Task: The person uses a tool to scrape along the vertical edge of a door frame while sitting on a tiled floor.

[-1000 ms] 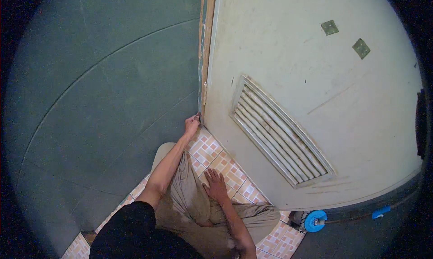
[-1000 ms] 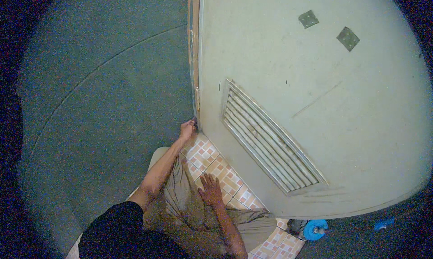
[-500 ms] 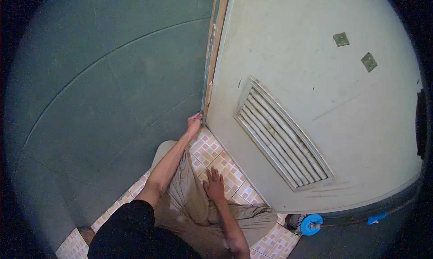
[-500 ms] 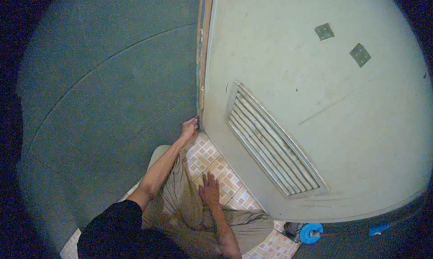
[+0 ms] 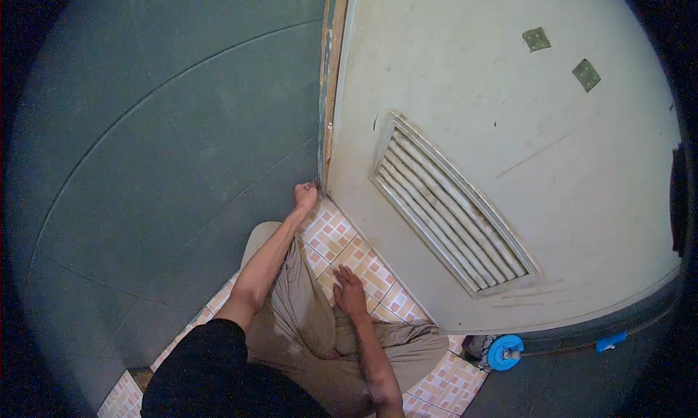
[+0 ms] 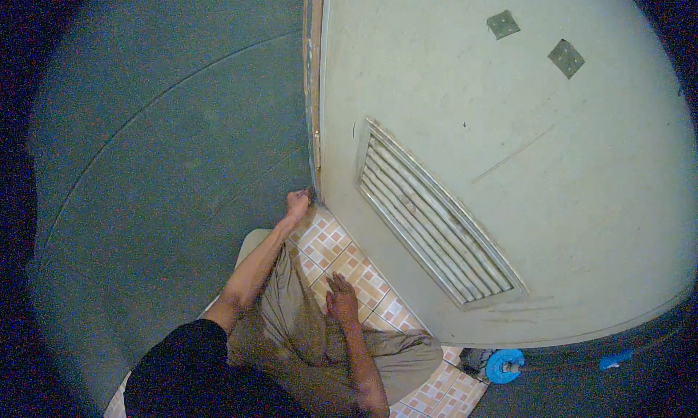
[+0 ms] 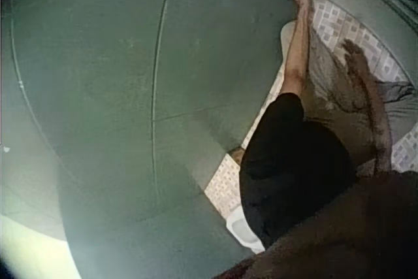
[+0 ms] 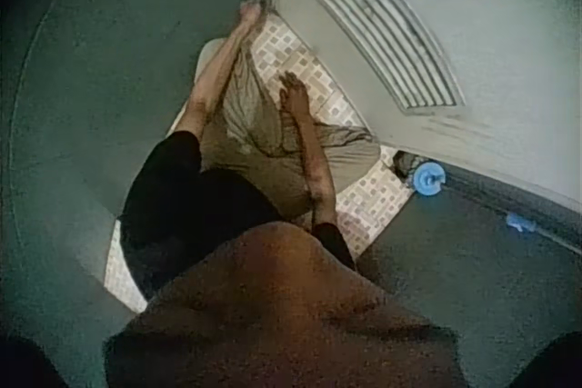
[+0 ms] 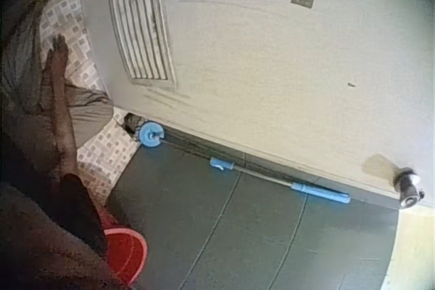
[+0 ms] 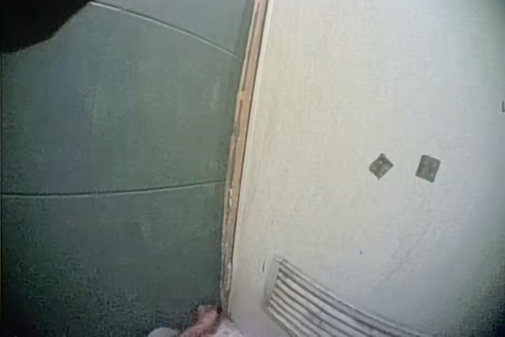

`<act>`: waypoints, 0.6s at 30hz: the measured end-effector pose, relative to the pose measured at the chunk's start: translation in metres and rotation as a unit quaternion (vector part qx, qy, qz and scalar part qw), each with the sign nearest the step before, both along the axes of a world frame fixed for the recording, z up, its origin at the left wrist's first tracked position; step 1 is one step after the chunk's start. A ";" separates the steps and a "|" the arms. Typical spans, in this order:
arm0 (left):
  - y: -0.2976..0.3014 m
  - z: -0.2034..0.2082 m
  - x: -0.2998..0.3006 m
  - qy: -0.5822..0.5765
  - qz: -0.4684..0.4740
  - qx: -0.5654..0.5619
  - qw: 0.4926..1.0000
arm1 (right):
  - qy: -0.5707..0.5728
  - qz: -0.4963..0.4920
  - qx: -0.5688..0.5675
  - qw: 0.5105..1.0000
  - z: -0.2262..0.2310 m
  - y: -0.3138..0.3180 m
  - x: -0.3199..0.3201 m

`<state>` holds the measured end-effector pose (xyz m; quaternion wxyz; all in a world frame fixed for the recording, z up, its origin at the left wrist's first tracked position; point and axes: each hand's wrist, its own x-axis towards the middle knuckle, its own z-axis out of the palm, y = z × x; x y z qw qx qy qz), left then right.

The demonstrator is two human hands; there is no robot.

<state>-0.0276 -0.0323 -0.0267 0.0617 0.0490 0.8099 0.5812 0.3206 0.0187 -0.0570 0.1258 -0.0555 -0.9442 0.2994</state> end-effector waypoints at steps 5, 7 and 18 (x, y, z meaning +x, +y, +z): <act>0.013 0.024 0.020 -0.052 -0.029 0.164 0.985 | -0.008 -0.011 0.013 1.000 -0.004 0.006 0.006; 0.012 0.033 0.024 -0.056 -0.042 0.172 0.983 | 0.001 -0.013 0.010 1.000 -0.006 0.007 0.007; 0.006 0.018 0.011 0.067 -0.056 0.116 0.989 | -0.015 -0.014 0.014 1.000 -0.004 0.003 0.003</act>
